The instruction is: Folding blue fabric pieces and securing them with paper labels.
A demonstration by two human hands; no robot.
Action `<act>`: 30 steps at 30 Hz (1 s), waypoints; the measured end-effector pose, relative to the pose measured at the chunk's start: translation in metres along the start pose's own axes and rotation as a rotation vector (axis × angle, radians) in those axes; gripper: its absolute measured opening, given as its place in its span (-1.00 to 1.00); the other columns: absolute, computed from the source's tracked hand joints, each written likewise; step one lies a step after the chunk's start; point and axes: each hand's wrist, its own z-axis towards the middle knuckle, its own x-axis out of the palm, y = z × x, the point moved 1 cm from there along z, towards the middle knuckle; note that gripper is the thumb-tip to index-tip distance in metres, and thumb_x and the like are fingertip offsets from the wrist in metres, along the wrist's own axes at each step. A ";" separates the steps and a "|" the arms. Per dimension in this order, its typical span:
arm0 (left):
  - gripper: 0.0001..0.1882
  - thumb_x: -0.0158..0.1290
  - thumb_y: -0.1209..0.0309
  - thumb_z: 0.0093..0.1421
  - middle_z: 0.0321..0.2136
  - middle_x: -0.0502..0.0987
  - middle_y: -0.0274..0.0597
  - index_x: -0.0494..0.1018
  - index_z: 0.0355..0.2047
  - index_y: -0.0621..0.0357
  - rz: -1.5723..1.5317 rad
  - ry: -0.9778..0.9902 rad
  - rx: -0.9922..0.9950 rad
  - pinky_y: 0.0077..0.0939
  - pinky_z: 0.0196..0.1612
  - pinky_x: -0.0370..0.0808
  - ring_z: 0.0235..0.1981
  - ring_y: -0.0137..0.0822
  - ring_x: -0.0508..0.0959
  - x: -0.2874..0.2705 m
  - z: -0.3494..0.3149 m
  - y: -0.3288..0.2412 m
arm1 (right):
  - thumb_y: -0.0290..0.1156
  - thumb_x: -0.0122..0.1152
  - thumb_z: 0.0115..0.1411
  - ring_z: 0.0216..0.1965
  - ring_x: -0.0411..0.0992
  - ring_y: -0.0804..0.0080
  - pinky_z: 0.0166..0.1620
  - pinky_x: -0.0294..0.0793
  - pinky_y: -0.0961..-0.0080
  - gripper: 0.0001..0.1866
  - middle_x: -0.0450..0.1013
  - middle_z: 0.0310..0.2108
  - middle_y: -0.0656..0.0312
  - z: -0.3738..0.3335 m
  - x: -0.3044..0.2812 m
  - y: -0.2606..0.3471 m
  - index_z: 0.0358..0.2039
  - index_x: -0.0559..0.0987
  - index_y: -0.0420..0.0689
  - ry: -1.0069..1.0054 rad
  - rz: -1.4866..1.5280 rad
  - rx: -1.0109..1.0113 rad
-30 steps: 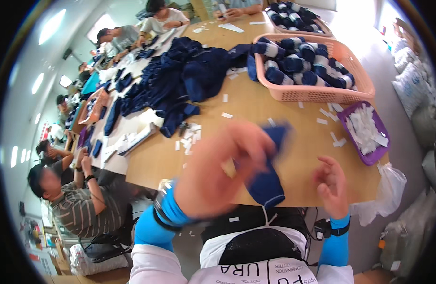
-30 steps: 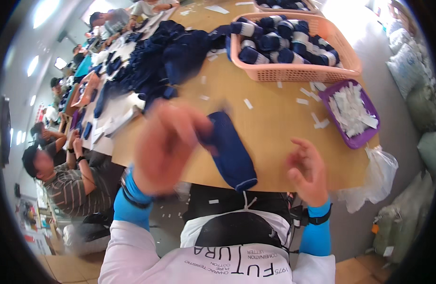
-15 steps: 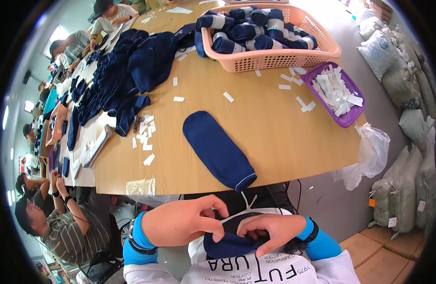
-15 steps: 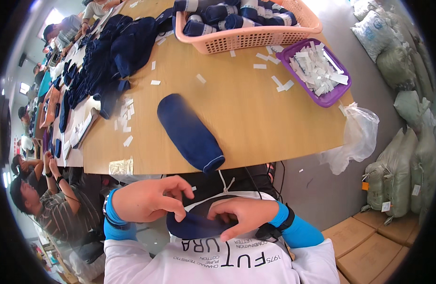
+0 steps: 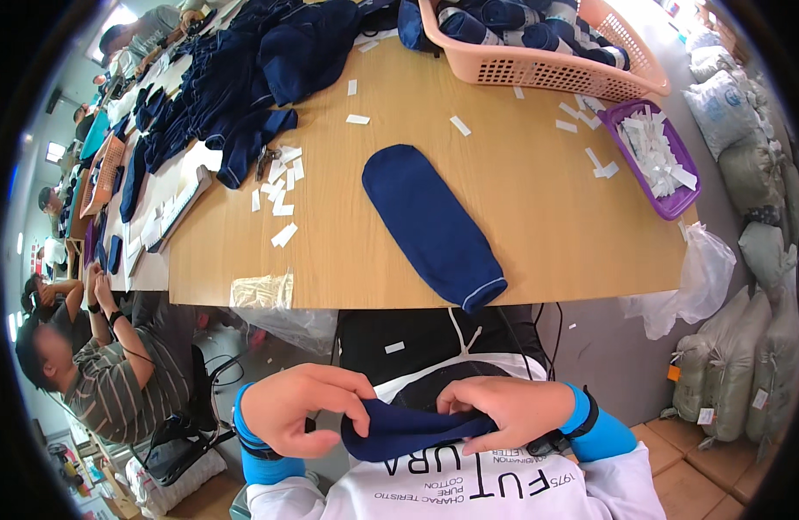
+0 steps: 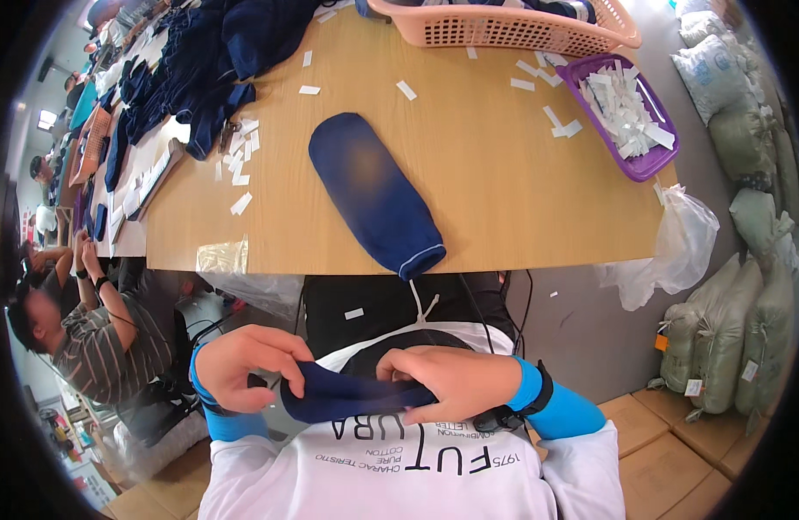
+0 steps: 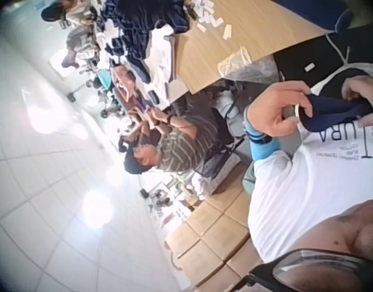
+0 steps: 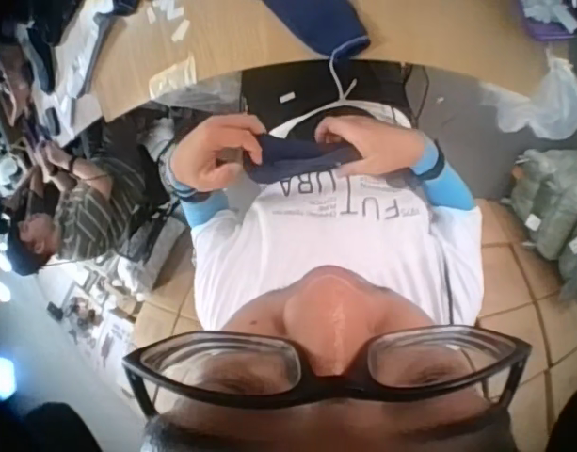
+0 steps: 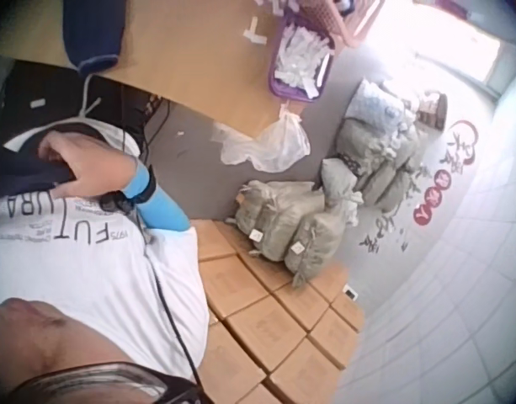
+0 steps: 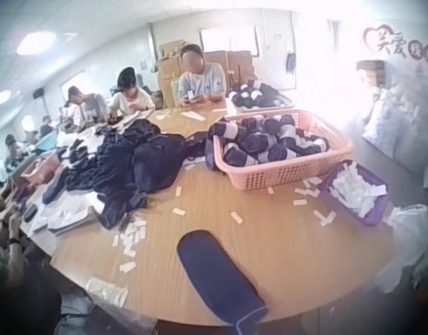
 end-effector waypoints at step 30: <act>-0.73 0.25 0.52 0.20 -0.24 0.74 -0.08 0.54 -0.09 0.21 0.849 -0.974 -0.103 -0.25 -0.15 0.62 -0.28 -0.05 0.72 -0.126 0.159 0.028 | -0.53 -0.01 0.42 -0.52 0.49 0.58 -0.50 0.49 0.57 -0.56 0.56 -0.20 0.15 0.015 -0.074 0.057 0.29 0.42 -0.17 -0.879 0.155 0.074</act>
